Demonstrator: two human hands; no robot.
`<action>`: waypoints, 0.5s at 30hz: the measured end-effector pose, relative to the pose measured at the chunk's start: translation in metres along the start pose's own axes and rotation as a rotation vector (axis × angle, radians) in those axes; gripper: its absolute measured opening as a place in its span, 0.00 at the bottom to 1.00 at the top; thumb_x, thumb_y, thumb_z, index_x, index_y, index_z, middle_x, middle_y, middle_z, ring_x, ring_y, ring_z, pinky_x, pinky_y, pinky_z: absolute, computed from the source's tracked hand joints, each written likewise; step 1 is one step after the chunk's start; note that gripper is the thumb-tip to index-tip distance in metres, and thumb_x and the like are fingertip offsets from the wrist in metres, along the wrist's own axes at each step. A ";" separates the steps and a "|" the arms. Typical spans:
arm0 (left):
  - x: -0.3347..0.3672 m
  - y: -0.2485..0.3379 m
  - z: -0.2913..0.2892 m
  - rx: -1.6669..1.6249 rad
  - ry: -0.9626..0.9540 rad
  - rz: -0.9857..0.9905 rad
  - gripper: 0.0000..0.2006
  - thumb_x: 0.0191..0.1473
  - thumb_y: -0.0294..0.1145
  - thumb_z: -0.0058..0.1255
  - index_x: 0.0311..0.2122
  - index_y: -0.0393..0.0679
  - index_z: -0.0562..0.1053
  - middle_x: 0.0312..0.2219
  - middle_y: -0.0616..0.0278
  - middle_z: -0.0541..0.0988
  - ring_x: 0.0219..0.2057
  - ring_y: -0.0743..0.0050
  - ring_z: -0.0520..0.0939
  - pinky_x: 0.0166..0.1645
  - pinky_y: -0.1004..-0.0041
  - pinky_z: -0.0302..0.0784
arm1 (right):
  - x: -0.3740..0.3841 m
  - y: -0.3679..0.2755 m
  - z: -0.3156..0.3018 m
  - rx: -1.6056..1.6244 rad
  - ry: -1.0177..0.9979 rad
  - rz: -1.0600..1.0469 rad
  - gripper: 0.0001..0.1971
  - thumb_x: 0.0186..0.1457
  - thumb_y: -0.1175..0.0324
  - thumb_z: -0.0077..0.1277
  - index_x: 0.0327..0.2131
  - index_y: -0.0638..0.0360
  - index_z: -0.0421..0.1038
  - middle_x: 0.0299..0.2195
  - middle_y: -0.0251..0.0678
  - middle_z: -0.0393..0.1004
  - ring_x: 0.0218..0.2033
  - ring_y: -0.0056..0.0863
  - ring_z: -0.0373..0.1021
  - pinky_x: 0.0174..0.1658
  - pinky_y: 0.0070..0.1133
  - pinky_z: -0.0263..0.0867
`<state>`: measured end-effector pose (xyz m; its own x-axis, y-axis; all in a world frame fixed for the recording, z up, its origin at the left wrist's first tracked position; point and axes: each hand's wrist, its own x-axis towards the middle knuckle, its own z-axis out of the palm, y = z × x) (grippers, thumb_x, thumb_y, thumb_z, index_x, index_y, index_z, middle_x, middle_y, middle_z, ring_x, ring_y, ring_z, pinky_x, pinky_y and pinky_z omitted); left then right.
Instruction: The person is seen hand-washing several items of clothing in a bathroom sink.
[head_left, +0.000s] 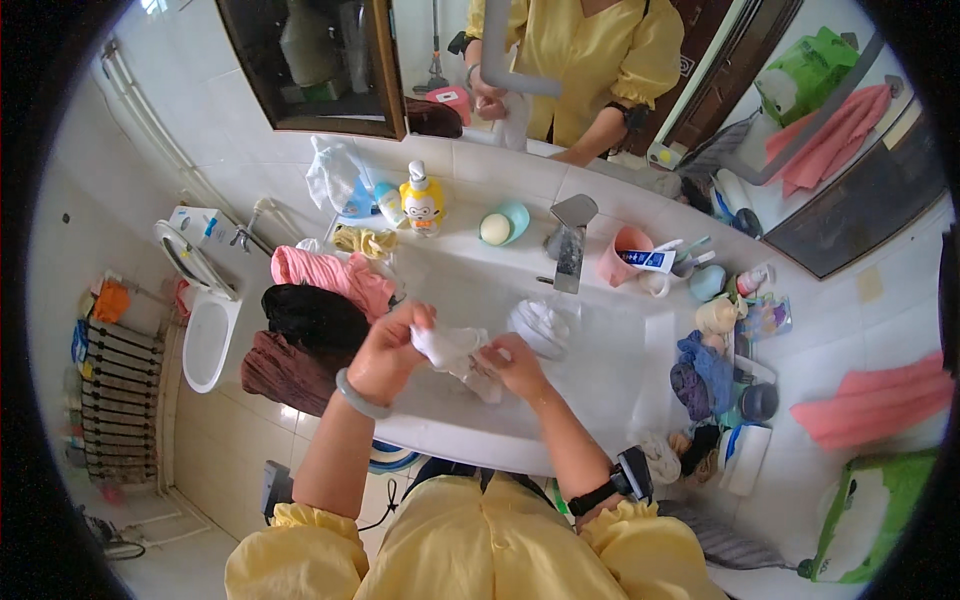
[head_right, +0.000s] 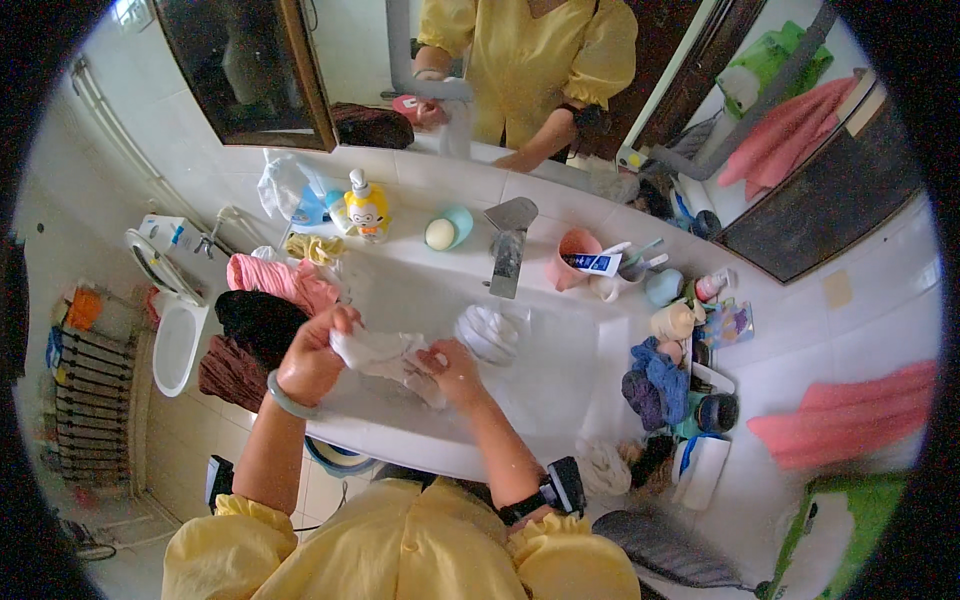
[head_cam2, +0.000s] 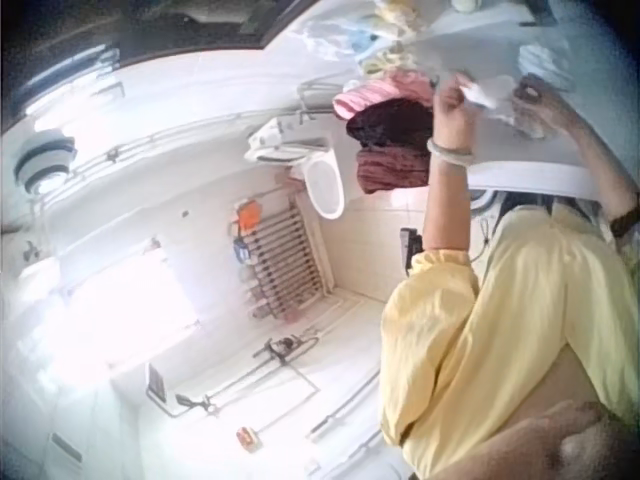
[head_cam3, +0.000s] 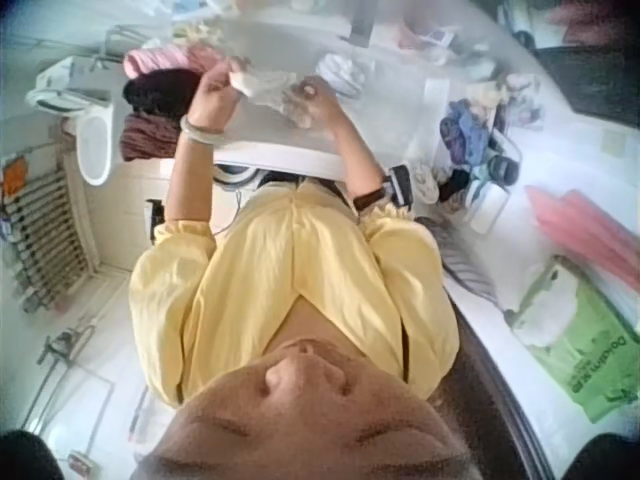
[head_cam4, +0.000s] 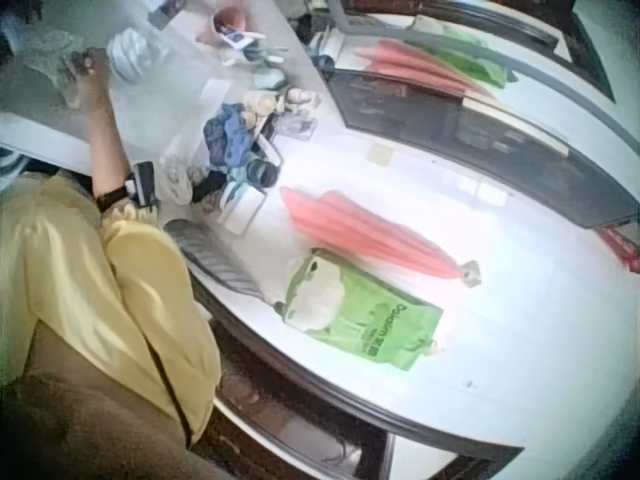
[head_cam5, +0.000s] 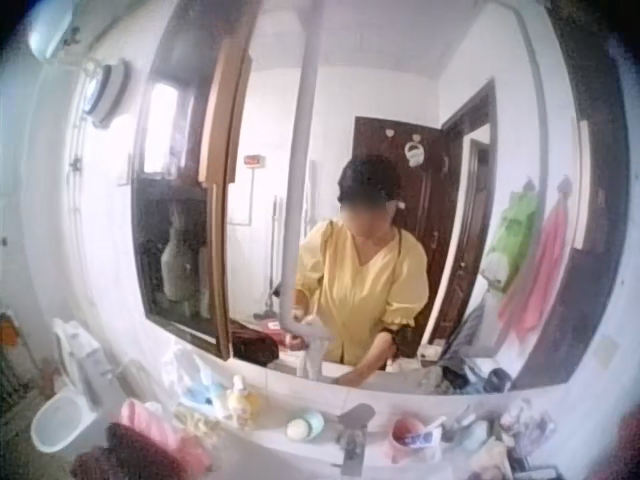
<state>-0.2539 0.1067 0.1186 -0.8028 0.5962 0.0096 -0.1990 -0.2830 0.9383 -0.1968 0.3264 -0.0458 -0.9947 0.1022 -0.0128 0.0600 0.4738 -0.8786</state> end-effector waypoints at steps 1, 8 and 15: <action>0.000 0.010 0.002 -0.186 0.101 0.025 0.14 0.43 0.15 0.50 0.38 0.42 0.69 0.34 0.70 0.71 0.38 0.80 0.72 0.46 0.79 0.64 | 0.002 -0.005 0.001 0.114 0.134 -0.111 0.11 0.51 0.60 0.53 0.30 0.58 0.69 0.28 0.34 0.70 0.31 0.32 0.67 0.36 0.25 0.62; -0.004 0.005 -0.037 0.177 0.330 -0.016 0.17 0.47 0.18 0.53 0.44 0.38 0.68 0.33 0.67 0.75 0.37 0.80 0.75 0.44 0.79 0.70 | -0.017 -0.074 -0.094 0.651 0.170 0.322 0.10 0.50 0.70 0.55 0.25 0.54 0.61 0.23 0.19 0.58 0.25 0.11 0.54 0.29 0.14 0.55; 0.005 0.030 -0.034 0.484 0.345 0.032 0.17 0.46 0.18 0.54 0.43 0.38 0.67 0.33 0.66 0.74 0.34 0.78 0.75 0.41 0.77 0.72 | -0.037 -0.143 -0.175 0.136 0.340 -0.208 0.24 0.43 0.81 0.57 0.45 0.59 0.62 0.41 0.31 0.65 0.42 0.18 0.63 0.40 0.14 0.64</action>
<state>-0.2831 0.0754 0.1353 -0.9566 0.2914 0.0034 0.0419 0.1260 0.9911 -0.1540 0.4076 0.1635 -0.8987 0.3107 0.3096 -0.1730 0.3976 -0.9011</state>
